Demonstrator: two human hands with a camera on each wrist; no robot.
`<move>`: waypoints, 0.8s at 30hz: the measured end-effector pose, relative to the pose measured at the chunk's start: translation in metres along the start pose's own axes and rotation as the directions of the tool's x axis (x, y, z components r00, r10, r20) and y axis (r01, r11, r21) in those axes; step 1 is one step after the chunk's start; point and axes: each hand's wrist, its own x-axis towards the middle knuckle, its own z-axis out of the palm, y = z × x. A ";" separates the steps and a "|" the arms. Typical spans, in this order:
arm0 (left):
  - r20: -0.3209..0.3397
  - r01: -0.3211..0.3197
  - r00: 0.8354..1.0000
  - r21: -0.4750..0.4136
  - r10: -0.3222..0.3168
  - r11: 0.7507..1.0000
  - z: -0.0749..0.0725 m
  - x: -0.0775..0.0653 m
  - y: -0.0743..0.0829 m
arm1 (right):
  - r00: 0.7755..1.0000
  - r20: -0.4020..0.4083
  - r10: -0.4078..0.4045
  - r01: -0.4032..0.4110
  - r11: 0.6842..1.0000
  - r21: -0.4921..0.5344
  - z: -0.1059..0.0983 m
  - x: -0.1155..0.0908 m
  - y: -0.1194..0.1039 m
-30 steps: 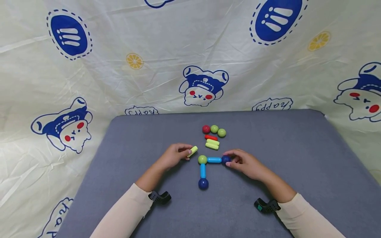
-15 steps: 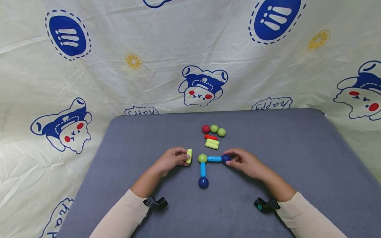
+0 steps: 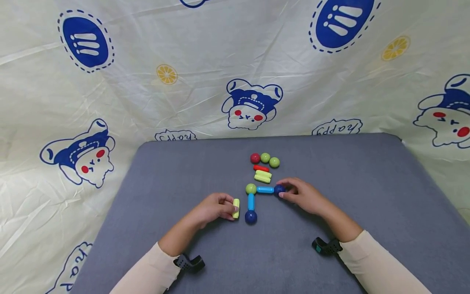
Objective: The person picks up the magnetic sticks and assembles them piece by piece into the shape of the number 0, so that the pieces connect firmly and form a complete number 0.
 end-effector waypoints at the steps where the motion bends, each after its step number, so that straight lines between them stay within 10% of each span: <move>1: 0.009 -0.001 1.000 0.003 0.001 1.000 0.002 -0.002 -0.001 | 1.000 0.002 -0.002 0.002 1.000 0.006 0.000 0.001 0.000; 24: 0.060 0.072 0.996 -0.023 -0.071 0.997 0.044 -0.020 -0.010 | 1.000 0.008 -0.015 0.015 0.999 0.042 0.000 0.005 0.002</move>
